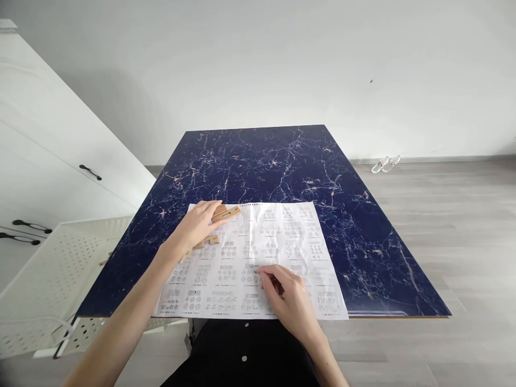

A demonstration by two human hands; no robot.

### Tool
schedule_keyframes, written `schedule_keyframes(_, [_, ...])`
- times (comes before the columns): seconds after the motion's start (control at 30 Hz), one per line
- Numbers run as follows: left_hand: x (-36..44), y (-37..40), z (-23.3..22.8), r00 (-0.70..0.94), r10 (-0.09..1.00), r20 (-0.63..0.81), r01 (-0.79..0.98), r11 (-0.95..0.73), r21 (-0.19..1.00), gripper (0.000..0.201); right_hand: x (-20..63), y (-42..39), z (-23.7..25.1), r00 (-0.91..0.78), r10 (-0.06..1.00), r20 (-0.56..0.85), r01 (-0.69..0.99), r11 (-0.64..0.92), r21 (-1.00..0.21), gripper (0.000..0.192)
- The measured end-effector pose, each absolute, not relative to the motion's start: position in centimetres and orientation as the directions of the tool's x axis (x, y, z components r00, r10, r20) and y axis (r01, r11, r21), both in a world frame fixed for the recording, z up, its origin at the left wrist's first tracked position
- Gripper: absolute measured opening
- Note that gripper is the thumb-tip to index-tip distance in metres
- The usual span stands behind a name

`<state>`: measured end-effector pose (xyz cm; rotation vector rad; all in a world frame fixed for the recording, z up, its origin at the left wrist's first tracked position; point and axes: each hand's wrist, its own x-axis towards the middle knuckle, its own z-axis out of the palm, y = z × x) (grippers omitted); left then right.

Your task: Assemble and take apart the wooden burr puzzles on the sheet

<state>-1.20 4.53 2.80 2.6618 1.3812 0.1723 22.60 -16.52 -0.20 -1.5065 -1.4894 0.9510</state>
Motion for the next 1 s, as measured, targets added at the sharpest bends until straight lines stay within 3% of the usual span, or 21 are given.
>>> schedule_keyframes(0.37, [-0.3, 5.0, 1.8, 0.66, 0.75, 0.049, 0.742, -0.661, 0.115, 0.038, 22.5, -16.5, -0.1, 0.035, 0.999, 0.025, 0.415, 0.008, -0.91, 0.032])
schedule_keyframes(0.8, [-1.0, 6.9, 2.5, 0.652, 0.757, -0.043, 0.737, -0.62, 0.268, 0.035, 22.6, -16.5, -0.1, 0.025, 1.0, 0.002, 0.407, -0.008, -0.914, 0.03])
schedule_keyframes(1.0, [-0.2, 6.9, 3.2, 0.661, 0.749, 0.048, 0.706, -0.642, 0.298, 0.025, 22.6, -16.5, -0.2, 0.029, 1.0, 0.013, 0.407, 0.0, -0.913, 0.031])
